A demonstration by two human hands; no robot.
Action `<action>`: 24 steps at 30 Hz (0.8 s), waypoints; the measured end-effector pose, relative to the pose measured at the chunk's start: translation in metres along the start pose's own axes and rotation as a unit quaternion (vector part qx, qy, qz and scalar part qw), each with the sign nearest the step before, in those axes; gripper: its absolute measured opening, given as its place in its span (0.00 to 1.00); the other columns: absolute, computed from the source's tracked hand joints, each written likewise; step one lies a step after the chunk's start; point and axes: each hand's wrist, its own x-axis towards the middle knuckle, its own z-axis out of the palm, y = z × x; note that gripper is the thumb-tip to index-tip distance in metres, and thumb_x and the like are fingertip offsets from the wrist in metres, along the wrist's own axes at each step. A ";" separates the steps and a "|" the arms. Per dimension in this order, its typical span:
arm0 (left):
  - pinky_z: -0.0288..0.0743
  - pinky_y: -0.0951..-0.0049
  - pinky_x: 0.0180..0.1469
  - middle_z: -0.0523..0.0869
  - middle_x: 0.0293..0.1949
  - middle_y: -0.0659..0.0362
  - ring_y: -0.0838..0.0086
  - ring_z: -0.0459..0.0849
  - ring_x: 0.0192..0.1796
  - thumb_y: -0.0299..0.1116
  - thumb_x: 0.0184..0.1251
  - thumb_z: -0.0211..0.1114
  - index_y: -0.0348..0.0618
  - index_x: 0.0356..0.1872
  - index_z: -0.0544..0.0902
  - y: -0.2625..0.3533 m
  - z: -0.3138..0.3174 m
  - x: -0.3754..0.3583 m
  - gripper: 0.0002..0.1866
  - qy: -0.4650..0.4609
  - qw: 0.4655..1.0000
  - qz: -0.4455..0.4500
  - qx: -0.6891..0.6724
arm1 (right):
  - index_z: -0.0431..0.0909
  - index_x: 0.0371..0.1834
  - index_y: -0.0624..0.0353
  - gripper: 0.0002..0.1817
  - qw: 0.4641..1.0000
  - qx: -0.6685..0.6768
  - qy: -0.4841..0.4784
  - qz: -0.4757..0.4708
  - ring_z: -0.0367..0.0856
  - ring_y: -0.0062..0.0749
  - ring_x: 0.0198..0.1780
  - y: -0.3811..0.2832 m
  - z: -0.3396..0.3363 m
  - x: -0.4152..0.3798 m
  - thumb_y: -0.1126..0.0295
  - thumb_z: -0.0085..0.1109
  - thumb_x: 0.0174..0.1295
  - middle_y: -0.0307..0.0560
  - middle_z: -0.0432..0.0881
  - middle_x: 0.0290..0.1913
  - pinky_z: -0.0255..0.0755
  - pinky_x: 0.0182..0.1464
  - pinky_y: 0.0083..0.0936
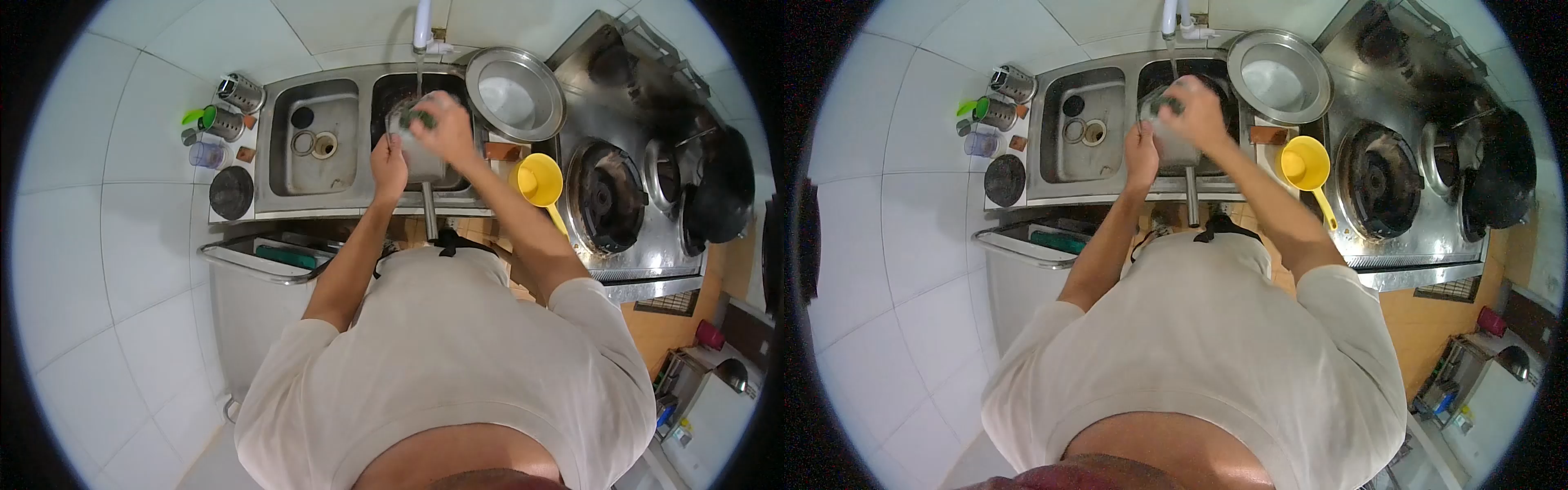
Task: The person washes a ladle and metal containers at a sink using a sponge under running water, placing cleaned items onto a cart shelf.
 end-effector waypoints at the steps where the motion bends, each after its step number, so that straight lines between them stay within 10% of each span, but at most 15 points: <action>1: 0.70 0.70 0.37 0.79 0.29 0.58 0.74 0.76 0.33 0.37 0.79 0.48 0.38 0.35 0.77 0.001 0.008 0.001 0.16 0.033 0.995 -0.016 -0.094 | 0.82 0.39 0.59 0.17 0.998 0.005 0.015 -0.059 0.81 0.52 0.52 -0.012 0.001 -0.015 0.63 0.66 0.47 0.54 0.79 0.49 0.76 0.56 0.38; 4: 0.72 0.70 0.43 0.81 0.37 0.58 0.73 0.79 0.39 0.38 0.80 0.45 0.37 0.42 0.77 -0.004 0.008 0.014 0.16 0.068 0.968 -0.081 -0.227 | 0.80 0.45 0.54 0.21 0.970 -0.093 0.011 -0.226 0.72 0.53 0.61 -0.006 0.015 -0.047 0.68 0.71 0.44 0.54 0.74 0.53 0.71 0.59 0.42; 10: 0.72 0.51 0.62 0.76 0.60 0.50 0.57 0.77 0.59 0.49 0.81 0.33 0.38 0.62 0.70 0.028 0.002 0.014 0.27 0.093 0.839 -0.288 -0.453 | 0.78 0.48 0.60 0.18 0.978 0.088 0.175 0.068 0.77 0.54 0.56 0.016 0.020 -0.040 0.66 0.65 0.56 0.60 0.77 0.51 0.71 0.58 0.38; 14: 0.72 0.53 0.62 0.75 0.61 0.50 0.57 0.76 0.60 0.49 0.81 0.34 0.38 0.63 0.68 0.004 0.007 0.017 0.27 0.113 0.834 -0.271 -0.467 | 0.75 0.52 0.63 0.22 0.865 0.251 0.139 0.410 0.76 0.51 0.59 0.075 0.039 -0.025 0.56 0.57 0.65 0.63 0.78 0.54 0.68 0.59 0.36; 17: 0.73 0.55 0.61 0.74 0.61 0.49 0.58 0.76 0.60 0.46 0.81 0.36 0.37 0.64 0.67 -0.029 0.030 0.041 0.25 0.154 0.869 -0.205 -0.423 | 0.72 0.56 0.63 0.23 0.839 0.219 0.203 0.454 0.77 0.38 0.54 0.059 0.059 -0.025 0.56 0.55 0.68 0.54 0.79 0.55 0.66 0.58 0.28; 24: 0.76 0.61 0.53 0.78 0.53 0.52 0.64 0.80 0.51 0.43 0.81 0.41 0.37 0.58 0.70 -0.065 0.046 0.072 0.20 0.154 0.901 -0.208 -0.349 | 0.73 0.55 0.64 0.29 0.936 0.067 0.264 0.221 0.76 0.55 0.53 0.054 0.040 -0.006 0.54 0.64 0.58 0.63 0.76 0.54 0.68 0.58 0.39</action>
